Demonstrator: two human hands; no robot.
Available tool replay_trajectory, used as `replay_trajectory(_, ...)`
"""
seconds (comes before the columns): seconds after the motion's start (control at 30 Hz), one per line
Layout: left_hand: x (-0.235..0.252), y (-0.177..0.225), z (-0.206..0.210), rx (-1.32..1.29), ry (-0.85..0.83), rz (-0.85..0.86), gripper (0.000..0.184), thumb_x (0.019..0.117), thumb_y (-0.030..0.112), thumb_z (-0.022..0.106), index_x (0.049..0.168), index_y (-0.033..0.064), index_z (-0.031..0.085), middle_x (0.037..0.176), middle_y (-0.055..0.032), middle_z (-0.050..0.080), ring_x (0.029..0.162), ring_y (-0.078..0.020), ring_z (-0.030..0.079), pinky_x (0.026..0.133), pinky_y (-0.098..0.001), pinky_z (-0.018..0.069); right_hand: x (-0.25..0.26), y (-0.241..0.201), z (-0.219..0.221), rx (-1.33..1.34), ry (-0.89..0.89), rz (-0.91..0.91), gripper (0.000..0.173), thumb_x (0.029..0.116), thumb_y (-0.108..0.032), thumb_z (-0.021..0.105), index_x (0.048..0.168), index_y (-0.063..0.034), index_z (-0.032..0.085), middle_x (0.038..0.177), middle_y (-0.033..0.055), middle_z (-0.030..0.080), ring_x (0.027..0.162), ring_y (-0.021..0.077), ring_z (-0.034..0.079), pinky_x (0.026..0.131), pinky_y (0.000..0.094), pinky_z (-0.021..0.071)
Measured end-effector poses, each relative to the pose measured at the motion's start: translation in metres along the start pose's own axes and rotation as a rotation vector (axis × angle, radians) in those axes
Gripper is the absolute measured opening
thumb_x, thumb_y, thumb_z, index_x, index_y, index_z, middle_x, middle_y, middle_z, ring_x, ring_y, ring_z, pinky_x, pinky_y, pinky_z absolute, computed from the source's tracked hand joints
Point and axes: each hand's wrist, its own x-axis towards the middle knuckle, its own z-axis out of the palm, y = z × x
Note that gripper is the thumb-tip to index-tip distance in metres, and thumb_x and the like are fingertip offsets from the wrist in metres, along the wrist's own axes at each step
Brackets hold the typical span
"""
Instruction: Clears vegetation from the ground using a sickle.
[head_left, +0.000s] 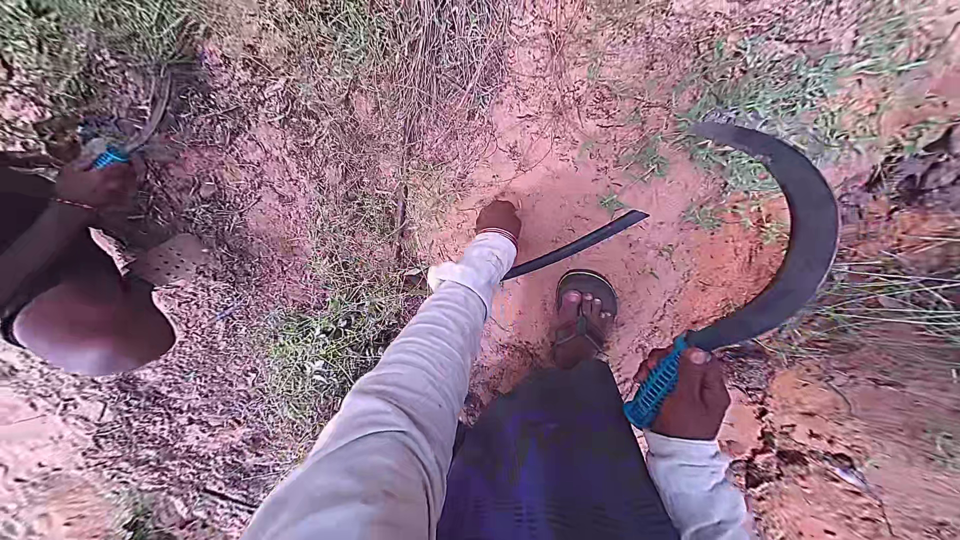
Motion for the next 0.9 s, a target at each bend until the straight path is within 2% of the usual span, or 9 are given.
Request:
replay_trajectory(0.13, -0.017, -0.044, -0.026, -0.227, 0.21, 0.045, 0.031, 0.1085, 0.014, 0.049, 0.122, -0.0068, 0.068, 0.117, -0.0298, 0.07, 0.114, -0.0445, 0.066, 0.103, -0.062, 0.0471, 0.002, -0.001, -0.002, 0.024, 0.047, 0.025, 0.024, 0.1093, -0.02, 0.026, 0.103, -0.0114, 0.047, 0.064, -0.0151, 0.06, 0.049, 0.0003, 0.059, 0.049, 0.0175, 0.054)
replay_trajectory(0.2, -0.041, -0.046, -0.036, -0.418, 0.275, 0.277, 0.025, 0.1071, 0.01, 0.05, 0.107, -0.009, 0.066, 0.082, -0.0152, 0.066, 0.072, -0.022, 0.062, 0.074, -0.0411, 0.0524, 0.005, -0.003, -0.002, 0.041, 0.075, 0.026, 0.025, 0.1096, -0.022, 0.025, 0.103, -0.0112, 0.047, 0.064, -0.0151, 0.06, 0.05, 0.0002, 0.059, 0.049, 0.0174, 0.0544)
replay_trajectory(0.23, -0.05, -0.039, -0.039, -0.532, 0.242, 0.406, 0.019, 0.1064, 0.005, 0.048, 0.105, -0.0082, 0.062, 0.078, -0.007, 0.064, 0.068, -0.0106, 0.06, 0.071, -0.0307, 0.0531, 0.006, -0.005, -0.001, 0.054, 0.088, 0.027, 0.025, 0.1097, -0.023, 0.026, 0.103, -0.0113, 0.047, 0.064, -0.0151, 0.06, 0.05, 0.0003, 0.059, 0.049, 0.0174, 0.0545)
replay_trajectory(0.3, -0.052, -0.014, -0.044, -0.662, 0.22, 0.587, 0.015, 0.1026, -0.004, 0.044, 0.109, -0.0102, 0.057, 0.091, -0.0095, 0.063, 0.083, -0.0107, 0.062, 0.082, -0.0304, 0.0533, 0.009, -0.009, 0.002, 0.068, 0.093, 0.031, 0.025, 0.1098, -0.024, 0.026, 0.102, -0.0115, 0.047, 0.064, -0.0148, 0.061, 0.049, 0.0006, 0.06, 0.049, 0.0178, 0.0549)
replay_trajectory(0.37, -0.029, 0.024, -0.056, -0.584, 0.316, 0.536, 0.019, 0.1034, -0.004, 0.042, 0.117, -0.012, 0.053, 0.111, -0.0239, 0.06, 0.1, -0.0265, 0.063, 0.091, -0.0409, 0.0516, 0.014, -0.01, 0.002, 0.052, 0.073, 0.011, 0.025, 0.11, -0.025, 0.027, 0.102, -0.0115, 0.047, 0.066, -0.0151, 0.061, 0.05, 0.0006, 0.06, 0.049, 0.0178, 0.0548)
replay_trajectory(0.5, 0.041, 0.093, -0.066, -0.282, 0.32, 0.092, 0.072, 0.0996, 0.047, 0.064, 0.151, -0.0005, 0.046, 0.159, -0.0279, 0.037, 0.144, -0.0408, 0.044, 0.116, -0.0555, 0.0403, 0.022, -0.005, -0.001, -0.035, -0.001, -0.02, 0.024, 0.1096, -0.025, 0.031, 0.103, -0.0099, 0.048, 0.066, -0.0158, 0.06, 0.051, -0.0003, 0.059, 0.05, 0.0178, 0.0547)
replay_trajectory(0.57, 0.053, 0.115, -0.056, -0.135, 0.304, 0.005, 0.074, 0.0964, 0.051, 0.066, 0.149, 0.0015, 0.051, 0.162, -0.0257, 0.036, 0.146, -0.042, 0.042, 0.114, -0.0598, 0.0406, 0.023, -0.003, -0.003, -0.086, -0.018, -0.015, 0.024, 0.109, -0.023, 0.033, 0.105, -0.0058, 0.048, 0.065, -0.0151, 0.058, 0.051, -0.0007, 0.058, 0.051, 0.018, 0.0546)
replay_trajectory(0.7, 0.048, 0.116, -0.065, 0.084, 0.288, 0.043, 0.041, 0.1021, 0.024, 0.058, 0.135, -0.0009, 0.064, 0.164, -0.0191, 0.036, 0.15, -0.0384, 0.037, 0.117, -0.0571, 0.0378, 0.028, -0.005, -0.005, -0.1, -0.016, -0.008, 0.024, 0.1087, -0.023, 0.033, 0.105, -0.0055, 0.049, 0.066, -0.0151, 0.059, 0.051, -0.0009, 0.059, 0.051, 0.018, 0.0548)
replay_trajectory(0.9, 0.058, 0.107, -0.093, 0.297, 0.042, 0.123, 0.041, 0.1099, 0.013, 0.044, 0.141, -0.0126, 0.051, 0.151, -0.0307, 0.049, 0.147, -0.041, 0.044, 0.119, -0.056, 0.0348, 0.042, -0.013, -0.015, -0.101, -0.078, 0.071, 0.025, 0.1087, -0.024, 0.03, 0.105, -0.0078, 0.048, 0.065, -0.0166, 0.057, 0.05, -0.0019, 0.057, 0.05, 0.0167, 0.0537)
